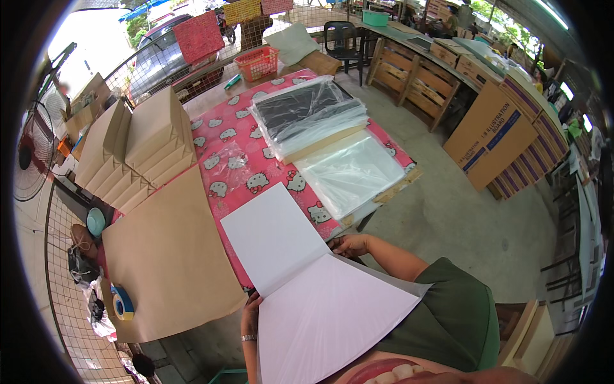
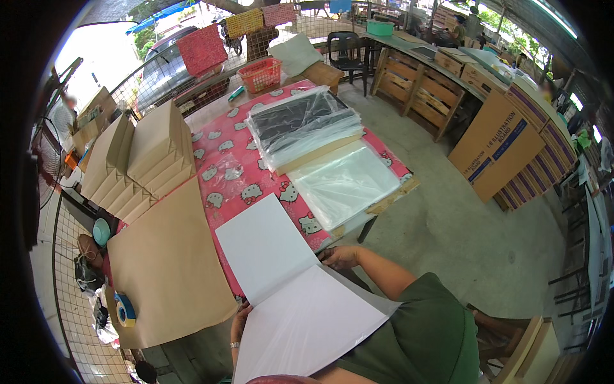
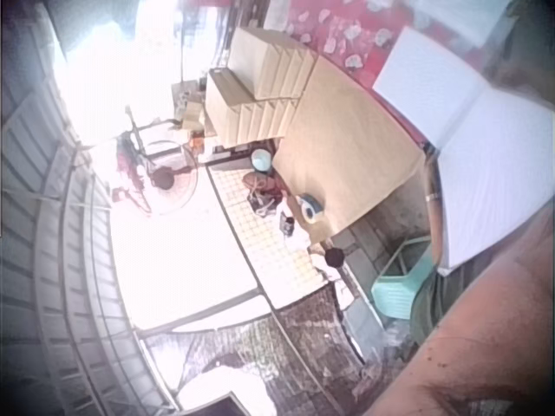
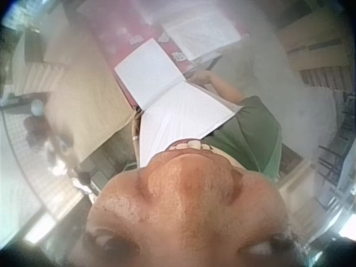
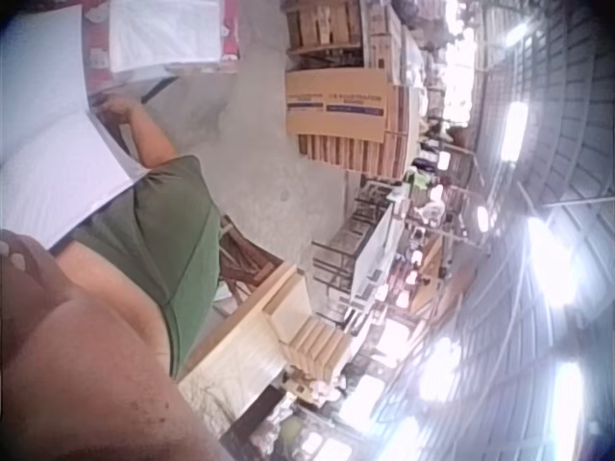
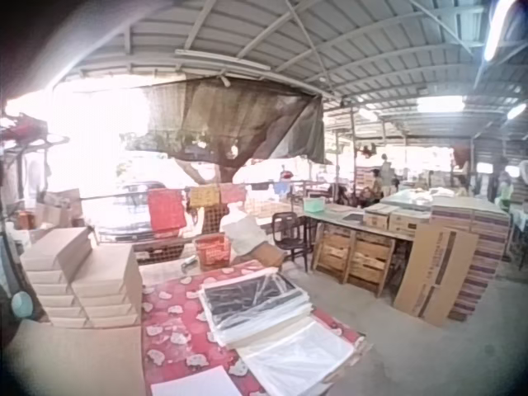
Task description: The person repeatedly places black and white notebooks into clear plastic sleeves at a table. They handle each notebook one at a time, insert it into a sleeve, and set the packaged item aside. The process continues throughout the clip.
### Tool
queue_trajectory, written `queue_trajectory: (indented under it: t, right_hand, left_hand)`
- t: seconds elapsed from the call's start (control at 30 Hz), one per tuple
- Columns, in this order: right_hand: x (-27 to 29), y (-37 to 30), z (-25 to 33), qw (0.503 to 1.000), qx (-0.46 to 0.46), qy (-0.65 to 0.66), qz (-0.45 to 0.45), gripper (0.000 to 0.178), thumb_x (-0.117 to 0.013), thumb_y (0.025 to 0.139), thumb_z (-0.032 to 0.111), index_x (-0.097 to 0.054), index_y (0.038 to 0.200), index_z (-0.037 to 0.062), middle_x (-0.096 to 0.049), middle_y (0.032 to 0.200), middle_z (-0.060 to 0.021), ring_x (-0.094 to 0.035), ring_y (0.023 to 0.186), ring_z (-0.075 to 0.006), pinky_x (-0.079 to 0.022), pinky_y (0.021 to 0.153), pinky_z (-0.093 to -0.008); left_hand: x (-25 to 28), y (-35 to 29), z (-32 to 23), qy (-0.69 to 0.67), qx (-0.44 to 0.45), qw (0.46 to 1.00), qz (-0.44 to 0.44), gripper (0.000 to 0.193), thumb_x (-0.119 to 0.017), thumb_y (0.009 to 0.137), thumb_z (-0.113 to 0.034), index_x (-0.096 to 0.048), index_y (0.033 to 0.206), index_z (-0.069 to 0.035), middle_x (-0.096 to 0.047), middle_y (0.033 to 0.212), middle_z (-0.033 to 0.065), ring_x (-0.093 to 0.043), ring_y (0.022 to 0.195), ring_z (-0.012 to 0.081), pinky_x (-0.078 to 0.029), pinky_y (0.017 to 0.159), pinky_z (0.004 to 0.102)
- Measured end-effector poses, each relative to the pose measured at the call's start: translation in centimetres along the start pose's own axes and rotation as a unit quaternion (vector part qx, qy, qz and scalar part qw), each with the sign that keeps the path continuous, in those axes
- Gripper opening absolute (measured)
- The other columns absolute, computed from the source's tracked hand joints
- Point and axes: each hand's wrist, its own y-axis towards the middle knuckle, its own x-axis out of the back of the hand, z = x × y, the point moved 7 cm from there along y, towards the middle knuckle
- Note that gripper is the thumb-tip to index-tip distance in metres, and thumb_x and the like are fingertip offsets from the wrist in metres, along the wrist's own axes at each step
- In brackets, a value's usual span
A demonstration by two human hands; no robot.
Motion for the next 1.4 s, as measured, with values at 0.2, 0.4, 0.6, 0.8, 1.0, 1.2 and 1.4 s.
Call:
queue_trajectory:
  t: [0.2, 0.4, 0.6, 0.8, 1.0, 1.2, 1.4]
  right_hand:
    - [0.4, 0.1, -0.4, 1.000, 0.004, 0.012, -0.005, 0.033, -0.064, 0.082, 0.011, -0.053, 0.113, 0.0087, -0.060, 0.100, 0.0009, -0.057, 0.089, -0.0114, -0.044, 0.080, -0.0269]
    - [0.5, 0.5, -0.5, 1.000, 0.009, 0.010, 0.003, 0.033, -0.062, 0.083, 0.010, -0.051, 0.114, 0.0070, -0.061, 0.101, -0.0011, -0.060, 0.090, -0.0124, -0.047, 0.082, -0.0276]
    - [0.8, 0.2, -0.6, 1.000, 0.011, 0.023, -0.009, 0.033, -0.062, 0.083, 0.010, -0.052, 0.113, 0.0064, -0.061, 0.100, -0.0027, -0.060, 0.089, -0.0134, -0.047, 0.080, -0.0273]
    - [0.2, -0.7, 0.6, 0.996, 0.004, -0.067, -0.061, 0.036, -0.063, 0.082, 0.013, -0.051, 0.116, 0.0079, -0.058, 0.103, -0.0022, -0.055, 0.093, -0.0144, -0.043, 0.084, -0.0290]
    - [-6.2, -10.1, 7.1, 0.772, 0.299, -0.489, -0.275, 0.039, -0.064, 0.080, 0.014, -0.052, 0.117, 0.0057, -0.059, 0.106, -0.0088, -0.056, 0.099, -0.0247, -0.043, 0.089, -0.0347]
    - [-11.8, -12.5, 5.4, 0.641, 0.443, -0.607, -0.160, 0.039, -0.060, 0.082, 0.027, -0.058, 0.114, 0.0038, -0.056, 0.116, -0.0127, -0.051, 0.110, -0.0299, -0.039, 0.095, -0.0391]
    - [-16.7, -13.1, 8.0, 0.800, 0.437, -0.409, -0.034, 0.030, -0.055, 0.086, 0.025, -0.063, 0.102, 0.0010, -0.061, 0.107, -0.0130, -0.057, 0.104, -0.0250, -0.042, 0.091, -0.0334]
  left_hand:
    - [-1.1, -0.6, -0.7, -0.029, 0.019, 0.999, -0.017, 0.038, -0.057, 0.083, -0.010, -0.053, 0.118, 0.003, -0.060, 0.112, 0.0108, -0.057, 0.098, 0.0198, -0.046, 0.087, 0.0315]
    - [-1.3, -1.6, -1.8, 0.006, 0.029, 0.998, -0.062, 0.030, -0.059, 0.081, -0.005, -0.058, 0.109, 0.005, -0.062, 0.106, 0.0116, -0.058, 0.093, 0.0182, -0.047, 0.082, 0.0313]
    - [0.0, -1.3, -3.4, 0.163, -0.155, 0.961, -0.161, 0.025, -0.062, 0.075, 0.001, -0.059, 0.100, 0.007, -0.064, 0.091, 0.0124, -0.061, 0.077, 0.0181, -0.049, 0.067, 0.0280]
    - [2.7, -0.4, -0.9, 0.148, -0.140, 0.957, -0.207, 0.029, -0.065, 0.076, -0.004, -0.058, 0.103, 0.006, -0.063, 0.086, 0.0105, -0.059, 0.075, 0.0153, -0.047, 0.066, 0.0251]
    - [0.1, -8.4, -4.6, 0.338, -0.273, 0.890, -0.142, 0.047, -0.071, 0.073, -0.012, -0.052, 0.115, 0.000, -0.061, 0.100, 0.0136, -0.057, 0.095, 0.0234, -0.045, 0.082, 0.0328]
    - [-8.5, -15.5, -10.8, 0.378, -0.431, 0.819, -0.009, 0.058, -0.074, 0.066, -0.020, -0.051, 0.117, -0.003, -0.053, 0.122, 0.0195, -0.045, 0.121, 0.0336, -0.032, 0.104, 0.0443]
    - [-10.0, -10.8, -8.6, 0.294, -0.274, 0.907, 0.127, 0.025, -0.059, 0.075, -0.003, -0.067, 0.099, -0.001, -0.065, 0.103, 0.0153, -0.061, 0.102, 0.0241, -0.045, 0.093, 0.0338]
